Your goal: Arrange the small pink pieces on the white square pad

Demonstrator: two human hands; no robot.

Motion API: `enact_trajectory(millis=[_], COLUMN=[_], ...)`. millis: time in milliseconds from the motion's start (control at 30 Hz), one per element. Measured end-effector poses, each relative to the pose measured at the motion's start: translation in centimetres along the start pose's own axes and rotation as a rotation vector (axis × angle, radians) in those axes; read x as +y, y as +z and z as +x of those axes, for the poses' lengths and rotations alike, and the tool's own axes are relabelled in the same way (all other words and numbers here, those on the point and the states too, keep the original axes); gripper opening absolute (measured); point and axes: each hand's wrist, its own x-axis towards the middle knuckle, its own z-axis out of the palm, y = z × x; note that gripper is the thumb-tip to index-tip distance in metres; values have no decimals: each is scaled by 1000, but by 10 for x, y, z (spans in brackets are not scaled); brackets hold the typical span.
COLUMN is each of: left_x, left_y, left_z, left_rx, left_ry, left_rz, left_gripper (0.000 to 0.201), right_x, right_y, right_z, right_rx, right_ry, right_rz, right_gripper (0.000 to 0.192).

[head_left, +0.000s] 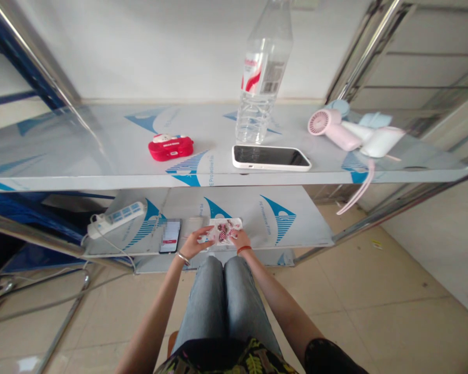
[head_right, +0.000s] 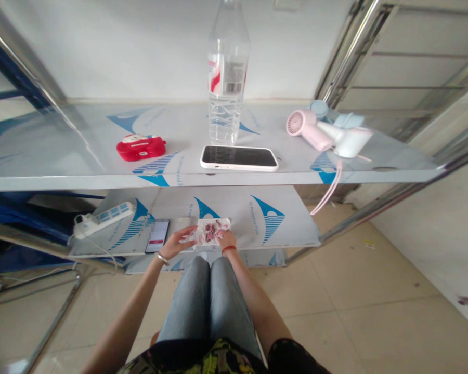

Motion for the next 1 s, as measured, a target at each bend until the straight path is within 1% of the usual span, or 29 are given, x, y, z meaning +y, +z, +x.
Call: enact_trajectory(millis=[67,133,267,400,500,633,733,800,900,1000], left_x=[3,5,6,3,-1,-3,-3,-2,1,4], left_y=[-2,-3,-6,-6,-4,-1,-1,-1,-3,-5], left_z=[-1,-2,-3,-3,-1,1,4,6,9,12], left_rx=[-11,-19,-16,-14,-9,-7,-3,-6,-5,17], left_ry=[8,13,13,4,2,0,-8,-4,17,33], left_rz=[17,30,25,-26,-34,-25,-3,16,35,46], left_gripper=[57,57,56,56,56,56,54,54,54,55], right_x=[-5,-10,-14,-13,-15,-30,-51,-66,-87,-101], right_y=[3,6,10,9,3,-16,-40,-59,-86,-103], right_z=[3,6,8,7,5,6,4,1,-7,-13], right_rx=[-12,4,36,56,113,188,229,217,166,127], right_ry=[54,115,164,133,96,52,-72,-161,-258,-353], right_rz=[-19,-19,2,31,126,319,510,603,637,559], right_gripper=[10,11,10,12,11,13,16,20,23,23])
